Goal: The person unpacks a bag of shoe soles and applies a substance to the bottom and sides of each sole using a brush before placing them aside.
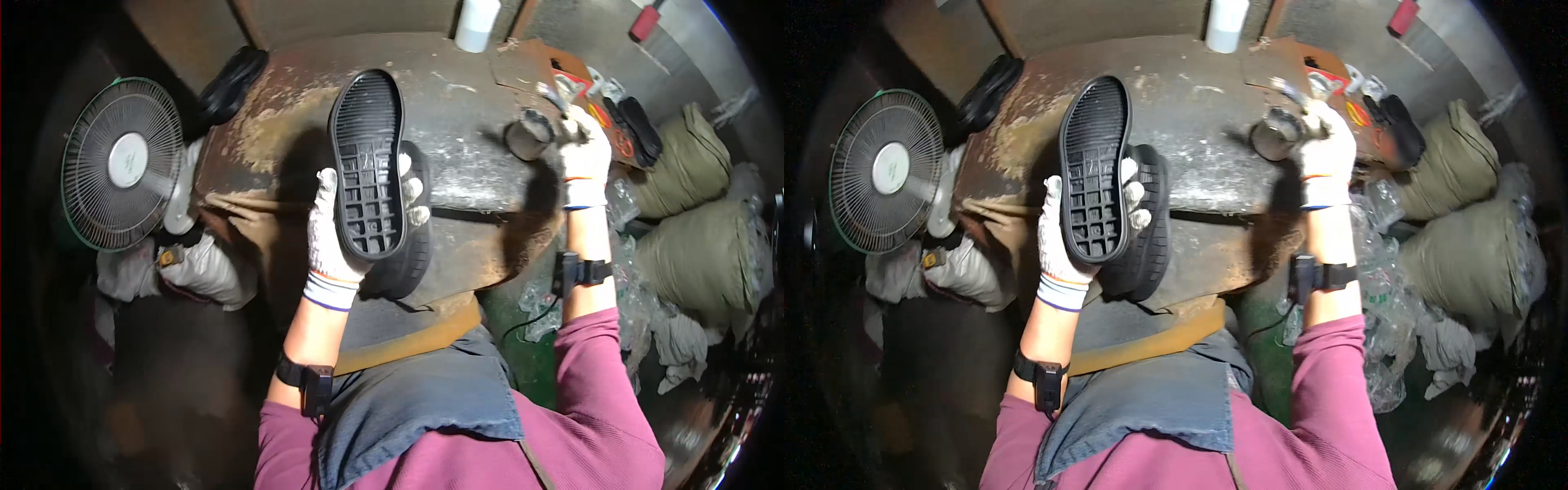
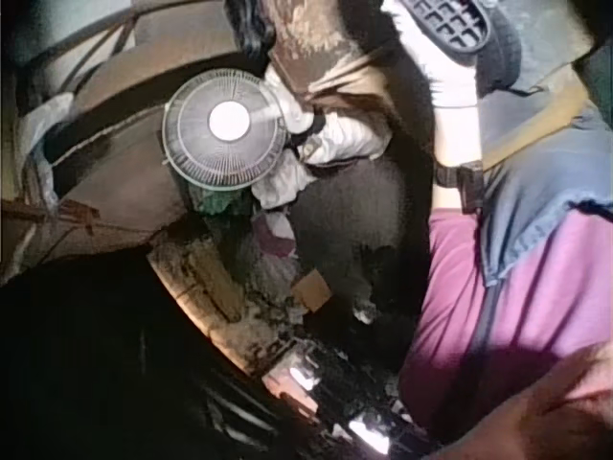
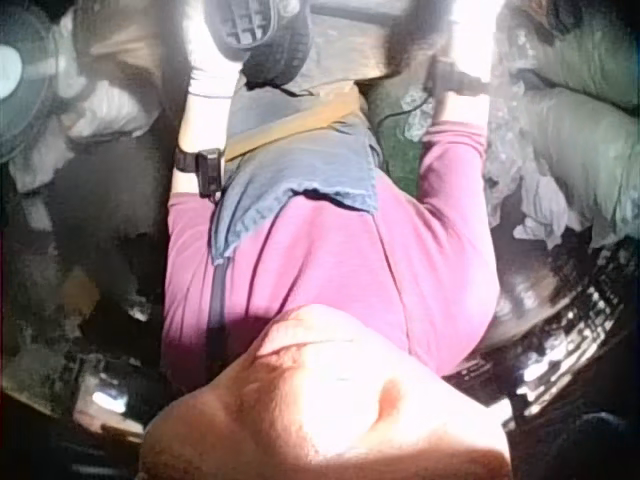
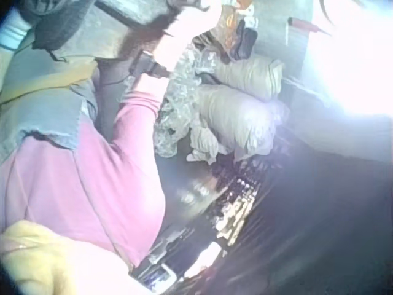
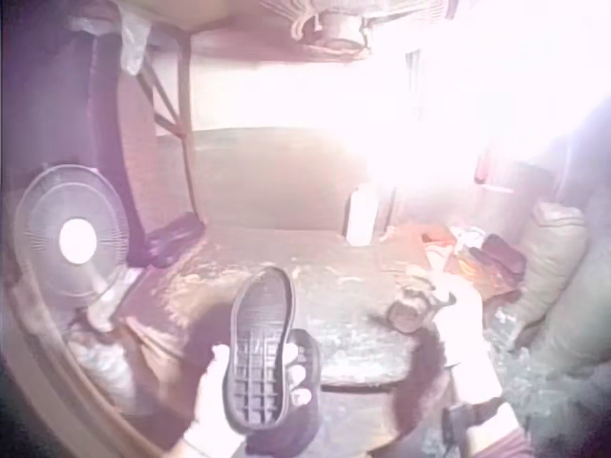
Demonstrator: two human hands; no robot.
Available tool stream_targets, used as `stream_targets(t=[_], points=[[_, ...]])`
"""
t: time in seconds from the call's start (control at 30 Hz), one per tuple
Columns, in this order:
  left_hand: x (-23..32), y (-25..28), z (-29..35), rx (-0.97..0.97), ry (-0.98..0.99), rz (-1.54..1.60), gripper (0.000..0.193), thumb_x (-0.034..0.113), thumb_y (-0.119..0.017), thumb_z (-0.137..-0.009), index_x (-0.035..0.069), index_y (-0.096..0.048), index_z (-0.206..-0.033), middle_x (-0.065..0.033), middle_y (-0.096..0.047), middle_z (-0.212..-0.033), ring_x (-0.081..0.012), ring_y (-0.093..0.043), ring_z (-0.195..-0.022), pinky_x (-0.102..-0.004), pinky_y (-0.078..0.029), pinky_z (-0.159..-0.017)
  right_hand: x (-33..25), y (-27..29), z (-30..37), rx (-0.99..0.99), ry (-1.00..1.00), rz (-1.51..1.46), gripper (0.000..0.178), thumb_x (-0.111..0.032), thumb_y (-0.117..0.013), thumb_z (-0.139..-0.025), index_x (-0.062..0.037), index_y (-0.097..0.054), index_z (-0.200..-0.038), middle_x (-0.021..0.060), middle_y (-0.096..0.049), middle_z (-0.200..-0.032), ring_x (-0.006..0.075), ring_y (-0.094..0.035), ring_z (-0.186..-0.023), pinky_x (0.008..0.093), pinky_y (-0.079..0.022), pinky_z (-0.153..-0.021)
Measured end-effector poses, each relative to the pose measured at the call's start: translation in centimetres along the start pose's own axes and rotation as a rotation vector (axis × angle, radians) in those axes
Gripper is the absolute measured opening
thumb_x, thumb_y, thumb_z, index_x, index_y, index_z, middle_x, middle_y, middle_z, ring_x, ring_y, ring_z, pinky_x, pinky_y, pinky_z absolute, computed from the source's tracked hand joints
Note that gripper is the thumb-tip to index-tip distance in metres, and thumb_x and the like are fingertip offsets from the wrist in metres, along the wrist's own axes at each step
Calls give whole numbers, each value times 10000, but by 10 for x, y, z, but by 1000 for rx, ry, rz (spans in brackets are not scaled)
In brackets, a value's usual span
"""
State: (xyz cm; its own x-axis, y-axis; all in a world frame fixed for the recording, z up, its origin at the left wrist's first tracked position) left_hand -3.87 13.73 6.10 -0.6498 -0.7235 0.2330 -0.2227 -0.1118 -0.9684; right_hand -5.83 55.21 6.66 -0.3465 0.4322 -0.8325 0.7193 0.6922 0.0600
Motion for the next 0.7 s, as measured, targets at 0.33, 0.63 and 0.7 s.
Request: stream_targets(t=[0.33, 0.63, 0.7], points=[[-52, 19, 3, 108, 236, -150, 804, 619, -422, -1082, 15, -369, -1611, -243, -450, -1610, -534, -608, -1275, -704, -531, -1019, -81, -101, 55, -205, 204, 142, 222, -111, -623, -1007, -22, -774, -1143, 112, -779, -1117, 210, -734, -1037, 325, -570, -937], [-51, 24, 14, 43, 248, 123, 738, 612, -357, -1098, 65, -427, -1589, -235, -527, -1547, -497, -604, -1292, -708, -476, -1077, -143, -130, 137, -559, -192, -279, 218, -82, -736, -943, -14, -749, -1150, 52, -776, -1098, 122, -694, -1008, 292, -525, -999], [-47, 21, 3, -150, 183, 151, 676, 562, -347, -1115, 69, -489, -1555, -212, -565, -1523, -391, -578, -1362, -637, -414, -1170, -156, -130, 157, -635, -90, -229, 174, -81, -751, -926, -18, -773, -1086, 52, -802, -1070, 120, -711, -1034, 345, -450, -1141]])
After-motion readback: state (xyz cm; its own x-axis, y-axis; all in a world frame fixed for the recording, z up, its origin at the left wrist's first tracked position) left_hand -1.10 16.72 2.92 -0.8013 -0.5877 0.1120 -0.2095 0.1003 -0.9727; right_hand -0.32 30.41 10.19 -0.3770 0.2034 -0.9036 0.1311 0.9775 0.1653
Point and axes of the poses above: each hand's wrist, its own z-axis away from the middle knuckle, its own y-axis out of the back of the hand, x = y × z, the point moved 7 cm from there along -z, towards the middle knuckle
